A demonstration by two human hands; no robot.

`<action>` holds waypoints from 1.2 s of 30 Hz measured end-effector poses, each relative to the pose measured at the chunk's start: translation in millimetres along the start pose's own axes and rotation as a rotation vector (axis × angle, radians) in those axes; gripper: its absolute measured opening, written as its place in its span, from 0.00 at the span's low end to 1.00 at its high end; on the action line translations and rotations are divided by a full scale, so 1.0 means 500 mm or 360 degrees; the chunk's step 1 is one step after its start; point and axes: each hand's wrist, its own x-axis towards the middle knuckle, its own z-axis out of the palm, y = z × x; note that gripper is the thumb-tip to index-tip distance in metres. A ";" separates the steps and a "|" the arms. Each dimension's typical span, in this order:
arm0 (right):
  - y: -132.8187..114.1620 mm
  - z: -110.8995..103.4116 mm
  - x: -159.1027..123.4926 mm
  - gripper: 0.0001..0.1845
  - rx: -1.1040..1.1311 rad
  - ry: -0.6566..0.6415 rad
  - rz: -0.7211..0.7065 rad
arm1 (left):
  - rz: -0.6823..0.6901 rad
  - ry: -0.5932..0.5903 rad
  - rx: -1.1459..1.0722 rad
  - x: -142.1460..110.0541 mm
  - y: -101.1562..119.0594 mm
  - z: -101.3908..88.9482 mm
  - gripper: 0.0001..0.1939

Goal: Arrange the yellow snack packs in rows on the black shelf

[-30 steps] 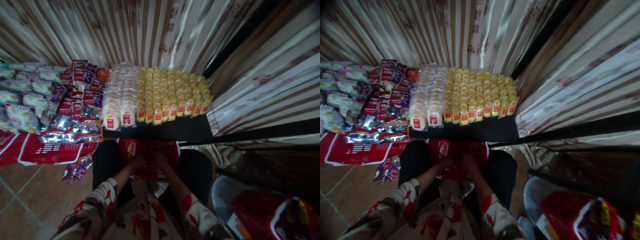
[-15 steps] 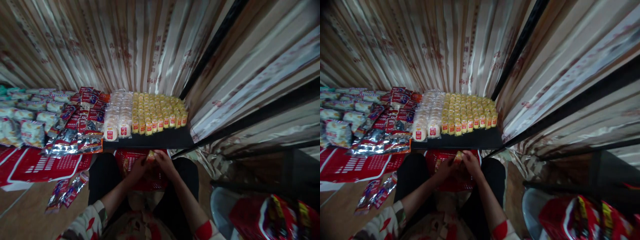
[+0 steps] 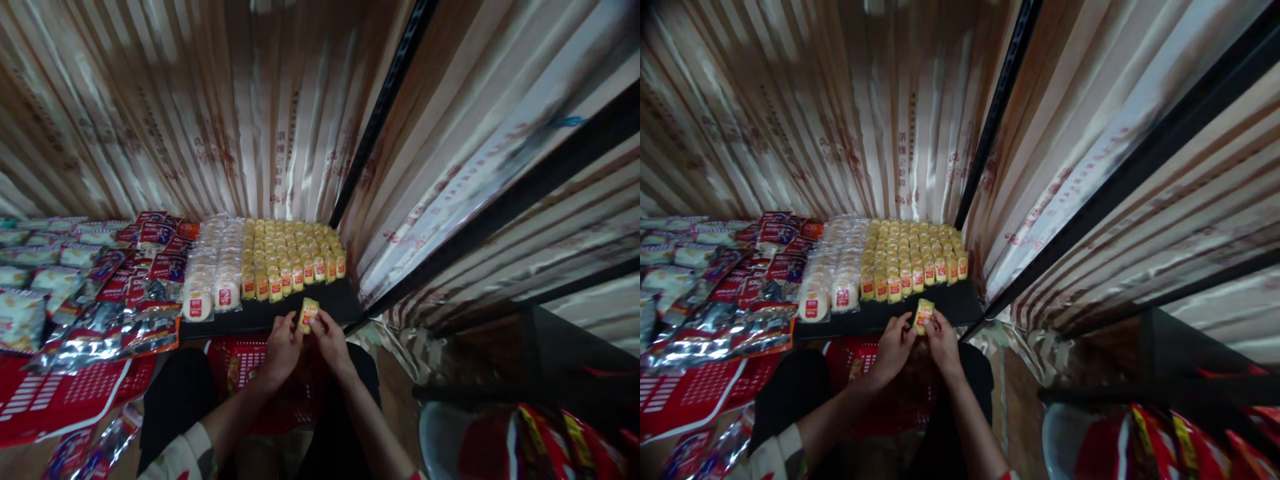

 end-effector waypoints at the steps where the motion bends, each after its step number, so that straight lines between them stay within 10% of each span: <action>1: 0.003 -0.009 0.019 0.25 -0.0005 0.0048 -0.0024 | 0.0066 0.0030 -0.0002 0.009 0.010 0.007 0.21; 14: 0.010 -0.060 0.193 0.21 -0.0387 0.0362 -0.0275 | 0.0291 0.0010 -0.0108 0.140 0.069 0.114 0.26; 36: 0.044 -0.048 0.191 0.18 -0.0865 0.0600 -0.0975 | 0.0358 0.0112 -0.0183 0.148 0.045 0.128 0.21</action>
